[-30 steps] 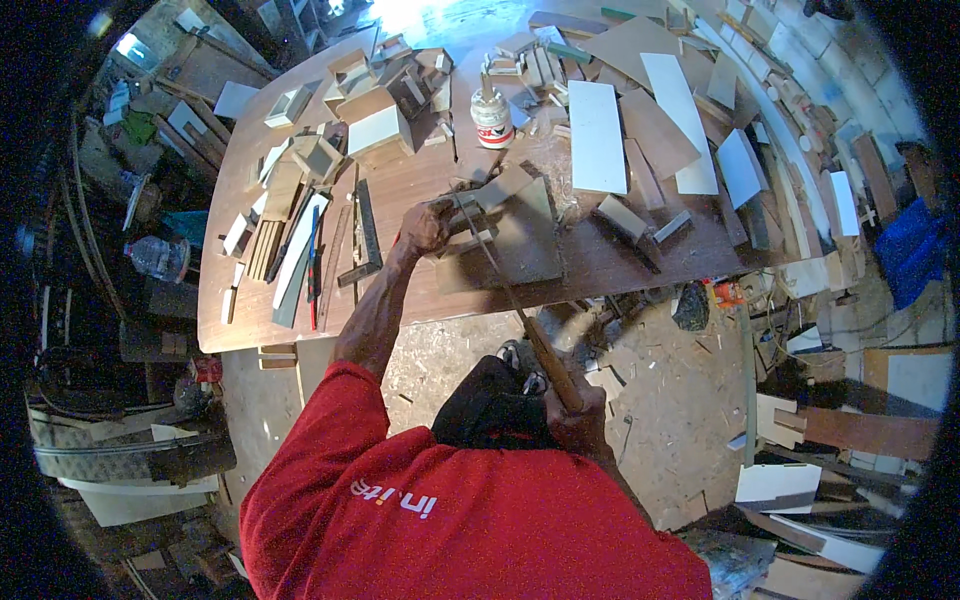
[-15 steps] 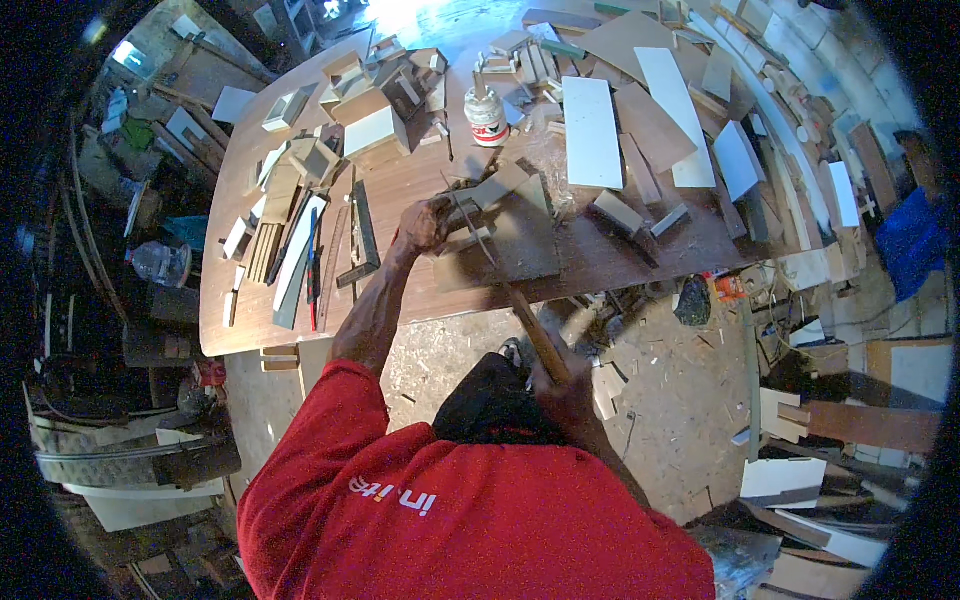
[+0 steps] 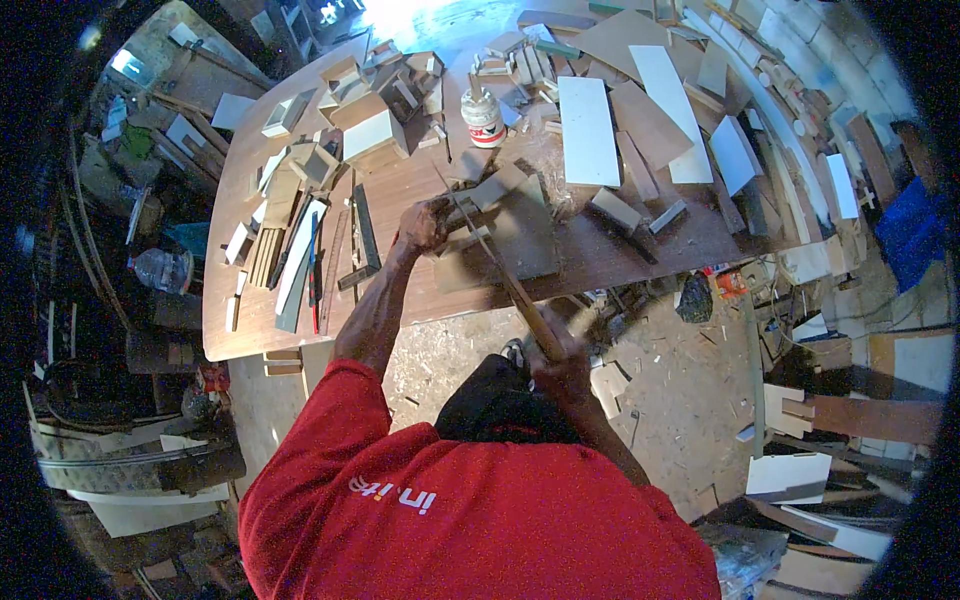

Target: The person cuts a wooden piece using a hand saw and fits several wooden pieces together by hand to assemble a structure.

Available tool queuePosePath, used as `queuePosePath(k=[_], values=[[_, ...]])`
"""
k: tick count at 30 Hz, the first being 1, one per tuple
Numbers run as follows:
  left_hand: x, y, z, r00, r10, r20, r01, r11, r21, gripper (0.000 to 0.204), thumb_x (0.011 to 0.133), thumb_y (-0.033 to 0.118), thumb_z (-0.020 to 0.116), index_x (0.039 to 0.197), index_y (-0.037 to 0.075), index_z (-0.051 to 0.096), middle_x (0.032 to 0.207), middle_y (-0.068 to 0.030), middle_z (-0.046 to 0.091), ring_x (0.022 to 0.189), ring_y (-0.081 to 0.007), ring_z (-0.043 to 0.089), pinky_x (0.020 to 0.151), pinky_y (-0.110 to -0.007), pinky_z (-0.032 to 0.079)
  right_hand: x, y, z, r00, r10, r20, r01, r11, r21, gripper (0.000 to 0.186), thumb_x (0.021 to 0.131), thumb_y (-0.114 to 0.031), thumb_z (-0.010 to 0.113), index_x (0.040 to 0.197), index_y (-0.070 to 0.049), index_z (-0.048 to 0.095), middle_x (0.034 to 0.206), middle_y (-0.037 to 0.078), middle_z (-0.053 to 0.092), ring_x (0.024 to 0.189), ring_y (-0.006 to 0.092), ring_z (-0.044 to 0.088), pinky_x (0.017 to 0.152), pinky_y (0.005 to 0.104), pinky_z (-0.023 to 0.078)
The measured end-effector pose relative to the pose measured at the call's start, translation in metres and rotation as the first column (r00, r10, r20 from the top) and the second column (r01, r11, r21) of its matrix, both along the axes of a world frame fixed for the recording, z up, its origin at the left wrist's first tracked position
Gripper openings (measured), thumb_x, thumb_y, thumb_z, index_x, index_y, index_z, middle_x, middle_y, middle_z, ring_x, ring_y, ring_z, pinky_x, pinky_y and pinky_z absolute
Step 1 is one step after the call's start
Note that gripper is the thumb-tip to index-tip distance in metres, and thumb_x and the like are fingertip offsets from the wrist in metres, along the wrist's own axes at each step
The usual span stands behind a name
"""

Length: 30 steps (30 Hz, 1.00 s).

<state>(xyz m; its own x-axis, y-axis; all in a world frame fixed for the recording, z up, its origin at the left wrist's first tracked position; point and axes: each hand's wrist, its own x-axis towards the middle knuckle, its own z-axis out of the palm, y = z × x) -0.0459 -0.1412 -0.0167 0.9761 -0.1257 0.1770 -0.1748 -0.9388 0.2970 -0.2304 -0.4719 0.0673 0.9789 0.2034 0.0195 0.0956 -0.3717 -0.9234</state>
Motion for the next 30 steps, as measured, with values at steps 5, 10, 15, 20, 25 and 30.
queuePosePath(k=[5, 10, 15, 20, 25, 30], values=[[-0.002, -0.003, -0.001, 1.0, 0.002, -0.012, -0.003, 1.0, -0.011, 0.036, 0.068, 0.023, 0.065, 0.102, 0.012, 0.067, 0.083, -0.0172, 0.067, 0.077, -0.0405, 0.063, 0.065, -0.047, 0.052, -0.04, -0.032, 0.001, 0.99, 0.006, 0.144, -0.018, 0.997, 0.081, 0.046, 0.079, -0.005, 0.058, 0.124, 0.0, 0.055, 0.086, 0.02, 0.066, 0.067, 0.032, 0.066, 0.058, 0.0392, 0.052], [0.003, -0.007, 0.009, 0.996, -0.014, -0.091, 0.01, 0.999, -0.046, 0.036, 0.072, 0.024, 0.064, 0.105, 0.01, 0.066, 0.085, -0.019, 0.067, 0.077, -0.0401, 0.064, 0.067, -0.047, 0.052, 0.008, 0.002, -0.009, 0.99, 0.0, 0.141, 0.007, 0.999, -0.051, 0.045, 0.078, -0.004, 0.058, 0.122, 0.004, 0.056, 0.095, 0.021, 0.068, 0.074, 0.0316, 0.069, 0.062, 0.0387, 0.053], [-0.005, -0.019, 0.017, 0.999, 0.04, -0.006, -0.041, 0.996, -0.084, 0.029, 0.072, 0.02, 0.059, 0.098, 0.013, 0.069, 0.084, -0.0182, 0.069, 0.08, -0.0399, 0.065, 0.072, -0.049, 0.051, -0.035, -0.032, -0.014, 0.988, -0.052, 0.144, 0.053, 0.999, 0.002, 0.043, 0.077, -0.004, 0.059, 0.118, 0.008, 0.057, 0.086, 0.026, 0.066, 0.072, 0.0357, 0.068, 0.062, 0.0398, 0.053], [0.002, -0.003, 0.009, 0.999, 0.018, -0.049, -0.022, 0.995, -0.093, 0.034, 0.07, 0.024, 0.064, 0.101, 0.012, 0.068, 0.086, -0.0191, 0.068, 0.081, -0.0412, 0.064, 0.07, -0.049, 0.052, -0.007, -0.01, -0.003, 0.999, -0.03, 0.018, 0.03, 0.999, -0.029, 0.043, 0.077, -0.006, 0.061, 0.119, 0.004, 0.058, 0.083, 0.021, 0.067, 0.066, 0.0323, 0.066, 0.061, 0.0386, 0.053], [0.003, -0.003, 0.0, 0.997, 0.045, -0.065, -0.043, 0.999, 0.024, 0.045, 0.067, 0.024, 0.066, 0.11, 0.012, 0.066, 0.089, -0.0192, 0.068, 0.082, -0.0425, 0.063, 0.07, -0.048, 0.053, -0.021, -0.022, -0.008, 0.998, -0.012, 0.065, 0.01, 1.0, 0.021, 0.042, 0.078, -0.004, 0.061, 0.12, 0.003, 0.059, 0.089, 0.02, 0.069, 0.077, 0.0276, 0.069, 0.066, 0.0347, 0.052], [0.006, -0.002, -0.006, 0.998, -0.03, -0.048, 0.028, 0.999, -0.034, 0.048, 0.066, 0.022, 0.064, 0.113, 0.011, 0.064, 0.09, -0.0198, 0.067, 0.083, -0.0424, 0.063, 0.072, -0.048, 0.053, -0.038, -0.036, -0.009, 0.985, -0.067, 0.16, 0.07, 0.998, -0.01, 0.046, 0.078, -0.004, 0.06, 0.123, 0.002, 0.057, 0.086, 0.023, 0.068, 0.069, 0.0313, 0.068, 0.058, 0.0361, 0.052]])
